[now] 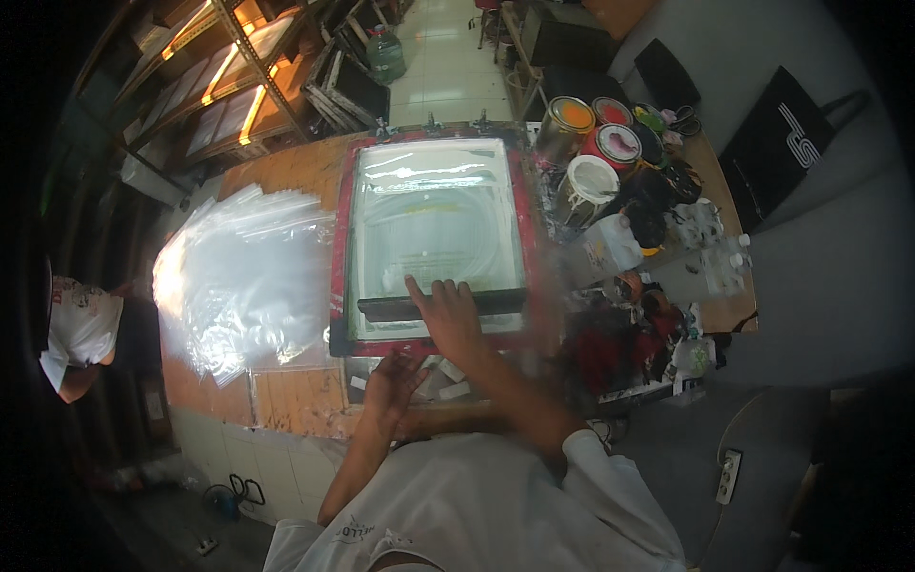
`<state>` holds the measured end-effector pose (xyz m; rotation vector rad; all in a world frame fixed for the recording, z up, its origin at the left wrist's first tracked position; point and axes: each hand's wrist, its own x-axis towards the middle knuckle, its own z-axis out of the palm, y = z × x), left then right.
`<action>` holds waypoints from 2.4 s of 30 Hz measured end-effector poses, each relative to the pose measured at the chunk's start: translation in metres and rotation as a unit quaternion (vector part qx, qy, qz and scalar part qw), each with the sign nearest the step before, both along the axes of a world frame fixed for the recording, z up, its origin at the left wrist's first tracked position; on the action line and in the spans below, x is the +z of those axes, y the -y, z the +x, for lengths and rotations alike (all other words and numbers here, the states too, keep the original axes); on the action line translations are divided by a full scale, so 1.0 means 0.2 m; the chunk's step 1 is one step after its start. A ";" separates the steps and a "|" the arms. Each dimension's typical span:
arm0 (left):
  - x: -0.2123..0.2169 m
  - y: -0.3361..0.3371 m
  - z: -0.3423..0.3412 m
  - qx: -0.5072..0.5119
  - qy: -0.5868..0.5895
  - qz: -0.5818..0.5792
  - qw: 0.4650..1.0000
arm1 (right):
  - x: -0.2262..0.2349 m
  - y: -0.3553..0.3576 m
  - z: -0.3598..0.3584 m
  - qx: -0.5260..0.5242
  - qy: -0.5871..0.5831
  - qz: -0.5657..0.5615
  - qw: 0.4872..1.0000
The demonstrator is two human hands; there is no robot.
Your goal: The person performs screen printing on plastic bags by spreading white ink across a mesh screen with a squeegee, lifting the frame to reveal the print, and then placing the printed bag onto a stack.
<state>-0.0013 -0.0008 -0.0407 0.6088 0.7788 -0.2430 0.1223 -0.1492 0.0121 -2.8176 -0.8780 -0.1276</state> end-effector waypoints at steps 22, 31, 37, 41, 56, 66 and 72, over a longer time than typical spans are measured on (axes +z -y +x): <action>0.09 0.00 -0.03 0.038 -0.070 -0.028 0.996 | -0.28 -0.21 1.45 -0.006 0.083 0.062 0.995; 0.08 0.03 -0.02 0.037 -0.060 0.005 0.997 | -0.04 -0.06 0.92 0.031 -0.172 0.032 0.984; 0.08 0.02 -0.01 0.030 -0.022 -0.014 0.999 | 0.02 -0.01 0.17 0.031 -0.147 0.073 0.986; 0.07 0.01 -0.01 0.028 -0.004 -0.023 0.999 | -0.02 -0.08 0.01 0.013 -0.093 0.063 0.994; 0.16 0.02 0.02 0.017 -0.088 0.017 0.996 | -0.29 -0.38 1.45 -0.049 0.101 0.084 0.990; 0.13 0.02 0.00 0.027 -0.092 0.015 0.995 | -0.41 -0.21 1.61 -0.050 0.177 0.067 0.981; 0.19 0.02 0.04 0.036 -0.095 0.016 0.995 | -0.38 -0.32 1.70 -0.022 0.137 0.113 0.984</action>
